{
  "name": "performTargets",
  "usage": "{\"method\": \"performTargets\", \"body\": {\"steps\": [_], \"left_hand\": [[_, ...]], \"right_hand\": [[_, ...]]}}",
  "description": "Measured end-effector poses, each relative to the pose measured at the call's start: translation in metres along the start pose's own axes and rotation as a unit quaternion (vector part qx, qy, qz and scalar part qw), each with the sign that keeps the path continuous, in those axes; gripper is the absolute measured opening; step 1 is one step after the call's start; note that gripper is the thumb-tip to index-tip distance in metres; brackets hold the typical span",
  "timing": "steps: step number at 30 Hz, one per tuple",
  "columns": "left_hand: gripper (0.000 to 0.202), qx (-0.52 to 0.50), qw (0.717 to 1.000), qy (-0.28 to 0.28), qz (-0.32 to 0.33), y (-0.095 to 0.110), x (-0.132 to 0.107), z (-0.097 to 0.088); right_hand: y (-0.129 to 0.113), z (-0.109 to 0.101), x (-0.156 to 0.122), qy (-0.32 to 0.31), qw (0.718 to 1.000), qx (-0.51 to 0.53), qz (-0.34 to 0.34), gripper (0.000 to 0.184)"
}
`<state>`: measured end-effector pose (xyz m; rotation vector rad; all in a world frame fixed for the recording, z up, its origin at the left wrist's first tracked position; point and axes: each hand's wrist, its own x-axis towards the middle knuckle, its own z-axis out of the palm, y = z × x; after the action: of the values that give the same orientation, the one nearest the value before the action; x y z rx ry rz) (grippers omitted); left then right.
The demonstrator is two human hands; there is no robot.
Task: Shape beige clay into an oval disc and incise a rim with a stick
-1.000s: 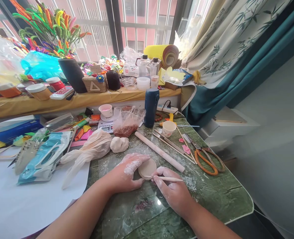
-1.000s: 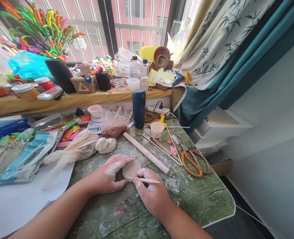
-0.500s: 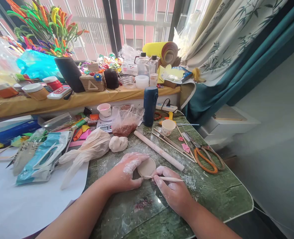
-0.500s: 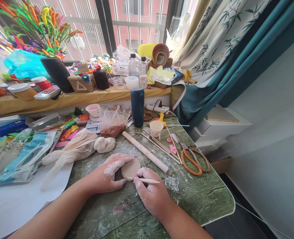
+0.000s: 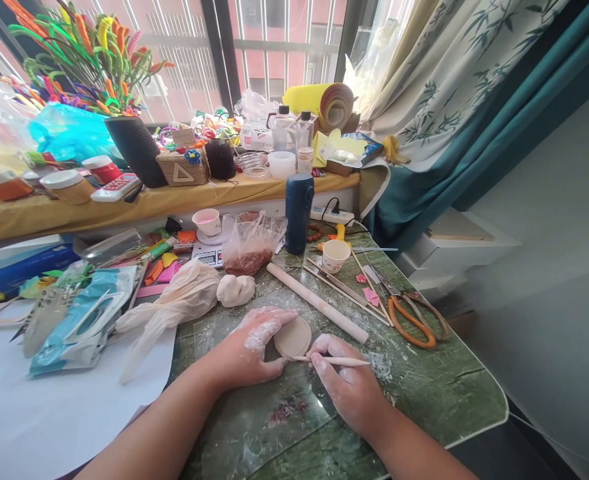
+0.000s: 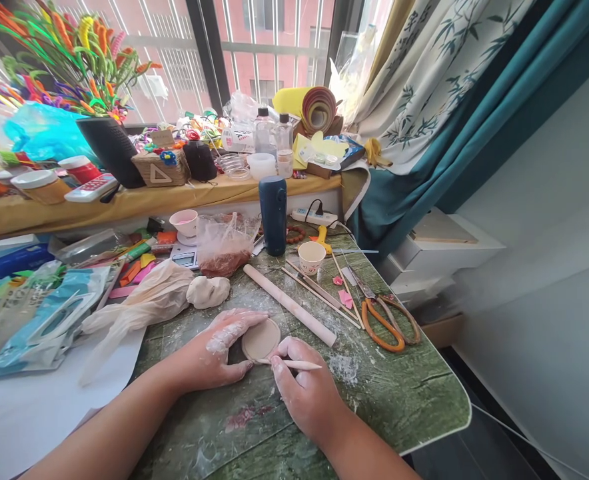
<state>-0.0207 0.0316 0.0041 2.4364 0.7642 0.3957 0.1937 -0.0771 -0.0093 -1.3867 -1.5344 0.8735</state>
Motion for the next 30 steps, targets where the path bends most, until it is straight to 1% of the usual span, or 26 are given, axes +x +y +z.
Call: {"method": "performTargets", "body": {"steps": [3,11,14,17,19,22,26,30], "left_hand": [[0.079,0.002,1.0,-0.006,-0.003,-0.001,0.0,0.0],[0.079,-0.001,1.0,-0.015,-0.011,0.003,0.001,-0.003],[0.08,-0.004,1.0,-0.017,-0.012,0.005,0.002,-0.006],[0.083,-0.005,0.999,-0.026,-0.02,0.008,0.003,-0.006],[0.087,0.0,0.999,-0.024,-0.039,0.011,0.005,-0.003],[0.093,0.019,0.998,-0.008,-0.063,0.018,0.009,0.006],[0.085,0.034,0.997,0.009,-0.064,0.026,0.014,0.017],[0.08,0.028,0.997,0.023,-0.066,0.026,0.016,0.021]], "right_hand": [[0.0,0.0,-0.001,0.013,1.0,0.011,0.024,0.022],[0.006,0.001,0.001,0.035,0.99,0.071,0.116,0.026],[0.007,0.001,0.003,0.055,0.986,0.1,0.12,0.02],[0.009,0.001,0.008,0.056,0.978,0.154,0.126,0.021],[0.01,0.001,0.013,0.05,0.972,0.187,0.135,0.025],[0.013,0.0,0.018,0.049,0.964,0.216,0.147,0.028],[0.017,0.001,0.02,0.057,0.959,0.236,0.15,0.03],[0.017,0.001,0.018,0.079,0.956,0.249,0.134,0.03]]}}
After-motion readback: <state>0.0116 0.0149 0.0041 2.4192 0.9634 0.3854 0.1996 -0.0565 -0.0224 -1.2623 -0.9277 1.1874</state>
